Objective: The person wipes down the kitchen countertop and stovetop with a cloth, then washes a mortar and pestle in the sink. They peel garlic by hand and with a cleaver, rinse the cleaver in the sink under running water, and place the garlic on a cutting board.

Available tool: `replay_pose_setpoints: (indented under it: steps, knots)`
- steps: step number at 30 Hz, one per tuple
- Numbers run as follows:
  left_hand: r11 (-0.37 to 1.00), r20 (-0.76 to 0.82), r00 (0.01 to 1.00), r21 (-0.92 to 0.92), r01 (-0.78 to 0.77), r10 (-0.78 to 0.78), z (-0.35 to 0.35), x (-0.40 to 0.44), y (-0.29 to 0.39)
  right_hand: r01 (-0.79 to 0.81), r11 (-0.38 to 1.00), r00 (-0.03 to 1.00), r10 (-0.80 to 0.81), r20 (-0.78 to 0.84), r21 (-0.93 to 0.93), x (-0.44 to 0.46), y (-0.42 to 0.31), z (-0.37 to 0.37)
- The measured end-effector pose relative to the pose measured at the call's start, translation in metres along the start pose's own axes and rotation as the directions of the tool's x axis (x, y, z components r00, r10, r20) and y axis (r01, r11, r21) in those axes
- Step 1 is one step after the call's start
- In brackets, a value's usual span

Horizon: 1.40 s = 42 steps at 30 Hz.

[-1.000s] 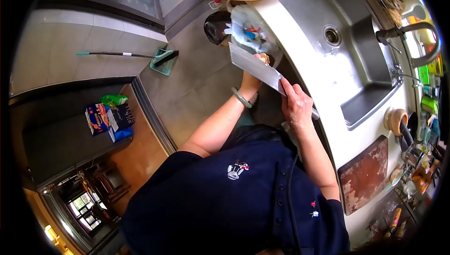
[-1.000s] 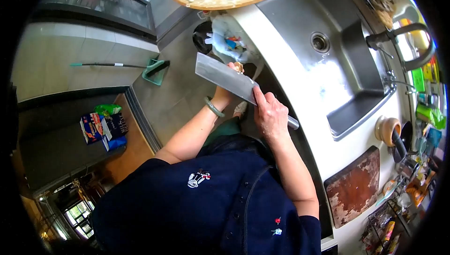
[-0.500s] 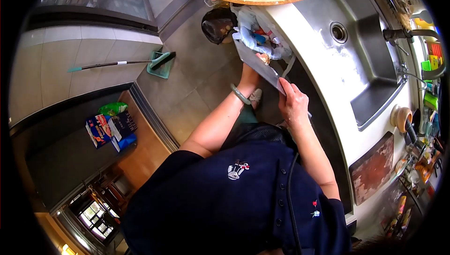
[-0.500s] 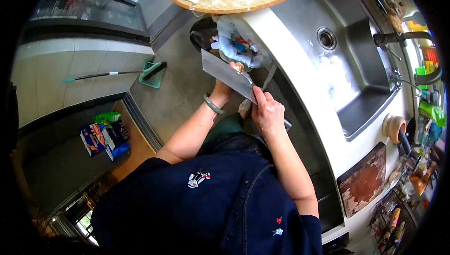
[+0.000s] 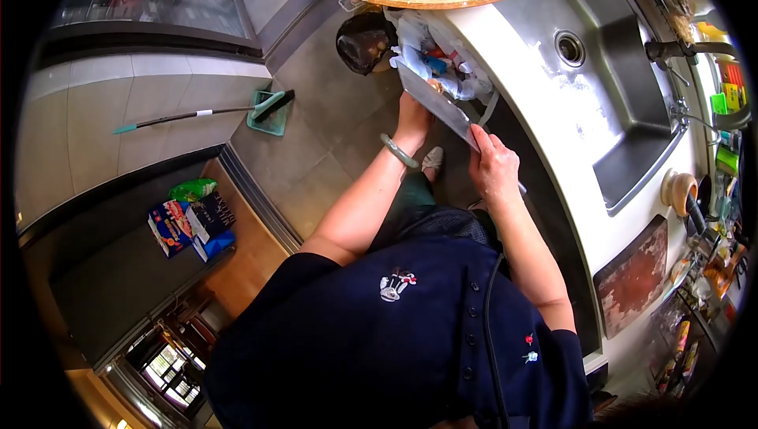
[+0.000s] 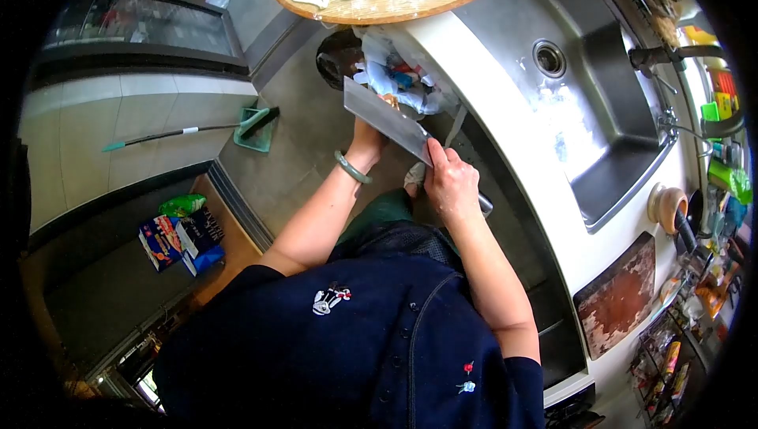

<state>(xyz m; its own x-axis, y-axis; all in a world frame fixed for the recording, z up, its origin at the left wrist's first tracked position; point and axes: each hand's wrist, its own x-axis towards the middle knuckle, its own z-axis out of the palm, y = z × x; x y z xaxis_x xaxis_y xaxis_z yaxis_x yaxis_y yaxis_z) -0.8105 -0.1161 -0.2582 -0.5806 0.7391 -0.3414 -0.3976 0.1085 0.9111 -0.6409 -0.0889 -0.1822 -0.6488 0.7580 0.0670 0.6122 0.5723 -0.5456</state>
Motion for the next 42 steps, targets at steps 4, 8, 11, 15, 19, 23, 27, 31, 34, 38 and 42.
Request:
replay_pose_setpoints:
  steps: [4, 8, 11, 15, 19, 23, 27, 31, 34, 38, 42]
  knots:
    - [0.973, -0.12, 0.987, 0.218, -0.074, 0.102, -0.004, 0.015, -0.007, -0.06, 0.998, 0.997, 0.06, 0.05, 0.004, 0.008, -0.003, 0.009]
    - [0.983, -0.115, 0.986, 0.158, -0.099, 0.117, 0.003, 0.016, 0.005, -0.111, 0.942, 0.99, 0.134, -0.051, 0.316, 0.009, -0.001, 0.011]
    - [0.981, -0.056, 0.979, -0.021, 0.194, -0.195, 0.012, 0.01, 0.037, -0.098, 0.944, 0.976, 0.152, -0.153, 0.316, 0.0, 0.002, -0.018]
    - [0.966, 0.092, 0.975, -0.142, 0.214, -0.202, 0.015, 0.01, 0.025, -0.207, 0.977, 0.94, 0.214, -0.264, 0.056, -0.03, 0.023, -0.062]
    - [0.972, 0.09, 0.978, -0.125, 0.197, -0.186, 0.022, 0.012, -0.008, -0.236, 0.956, 0.919, 0.279, -0.281, 0.177, -0.035, 0.023, -0.07]
    - [0.872, -0.004, 0.985, 0.464, -0.152, 0.174, 0.023, 0.011, -0.023, -0.193, 0.942, 0.931, 0.264, -0.252, 0.274, -0.026, 0.012, -0.058]
    - [0.733, 0.032, 0.894, 0.559, -0.387, 0.448, 0.033, 0.0, -0.015, -0.046, 0.951, 0.97, 0.116, -0.215, 0.305, -0.011, -0.007, -0.037]
    - [0.723, 0.052, 0.873, 0.538, -0.434, 0.485, 0.033, -0.011, 0.001, -0.013, 0.963, 0.98, 0.066, -0.187, 0.269, -0.003, -0.017, -0.024]
    - [0.192, 0.27, 0.5, 0.697, -0.691, 0.823, 0.026, -0.008, 0.001, 0.045, 0.975, 0.985, -0.006, -0.173, 0.219, 0.002, -0.026, -0.023]
    - [0.796, -0.061, 0.864, 0.425, -0.43, 0.499, 0.021, -0.01, -0.003, 0.102, 0.978, 0.987, -0.076, -0.143, 0.183, 0.014, -0.035, -0.011]
    - [0.815, -0.03, 0.911, 0.46, -0.352, 0.41, 0.016, -0.014, 0.01, 0.104, 0.982, 0.988, -0.085, -0.128, 0.156, 0.023, -0.037, 0.0]
